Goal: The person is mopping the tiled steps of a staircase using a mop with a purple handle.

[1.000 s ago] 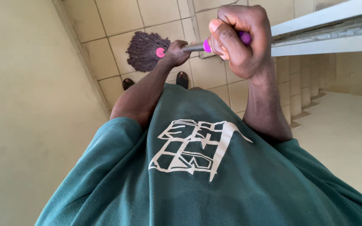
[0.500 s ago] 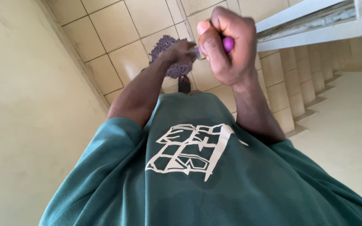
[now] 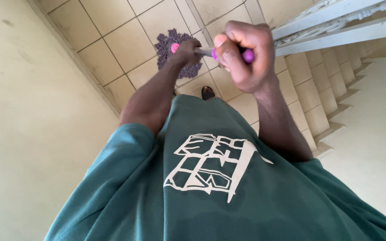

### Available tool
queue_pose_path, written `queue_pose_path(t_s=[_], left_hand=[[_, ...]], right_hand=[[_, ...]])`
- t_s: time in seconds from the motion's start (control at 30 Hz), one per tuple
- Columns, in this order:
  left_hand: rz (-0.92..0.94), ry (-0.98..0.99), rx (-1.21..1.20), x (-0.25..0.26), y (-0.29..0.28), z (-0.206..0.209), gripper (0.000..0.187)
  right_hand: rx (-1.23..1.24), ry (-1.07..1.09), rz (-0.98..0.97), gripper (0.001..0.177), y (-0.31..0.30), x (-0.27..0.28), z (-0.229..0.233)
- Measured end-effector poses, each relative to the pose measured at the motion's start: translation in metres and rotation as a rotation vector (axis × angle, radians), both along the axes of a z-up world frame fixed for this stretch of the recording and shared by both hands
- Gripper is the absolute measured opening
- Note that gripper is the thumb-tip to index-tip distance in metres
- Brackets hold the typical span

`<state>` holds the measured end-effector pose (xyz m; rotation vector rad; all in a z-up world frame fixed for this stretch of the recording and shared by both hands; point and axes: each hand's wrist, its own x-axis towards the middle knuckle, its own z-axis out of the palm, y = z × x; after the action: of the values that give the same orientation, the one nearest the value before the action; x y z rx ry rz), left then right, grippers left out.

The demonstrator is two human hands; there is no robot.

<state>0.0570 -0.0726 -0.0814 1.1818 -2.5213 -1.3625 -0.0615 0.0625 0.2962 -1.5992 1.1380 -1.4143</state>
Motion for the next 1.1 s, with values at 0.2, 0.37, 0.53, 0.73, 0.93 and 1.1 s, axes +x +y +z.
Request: queue_pose_path(t_s=[0.2,0.37,0.53,0.73,0.93,1.1], left_hand=[[-0.002,0.201,0.107,-0.041,0.028,-0.013,0.029],[-0.173,0.315,0.199,-0.047,0.057,0.002,0.032],[-0.258,0.171,0.365,-0.037,0.063,0.036,0.021],[-0.356,0.206,0.071,-0.047,0.014,0.031,0.022],[-0.077,0.045,0.16,-0.048,-0.048,-0.002,0.033],[0.288,-0.091,0.111,-0.046,-0.073,-0.019,0.026]], right_hand=[[0.038,0.061,-0.114,0.046,0.011,0.005,0.028],[0.082,0.251,-0.198,0.042,0.022,0.028,0.044],[0.05,0.213,-0.28,0.045,0.022,0.034,0.033],[-0.077,0.087,-0.259,0.039,0.017,0.018,0.008],[-0.312,0.073,-0.169,0.032,-0.015,-0.006,-0.043],[-0.205,0.182,-0.056,0.027,-0.003,-0.034,-0.056]])
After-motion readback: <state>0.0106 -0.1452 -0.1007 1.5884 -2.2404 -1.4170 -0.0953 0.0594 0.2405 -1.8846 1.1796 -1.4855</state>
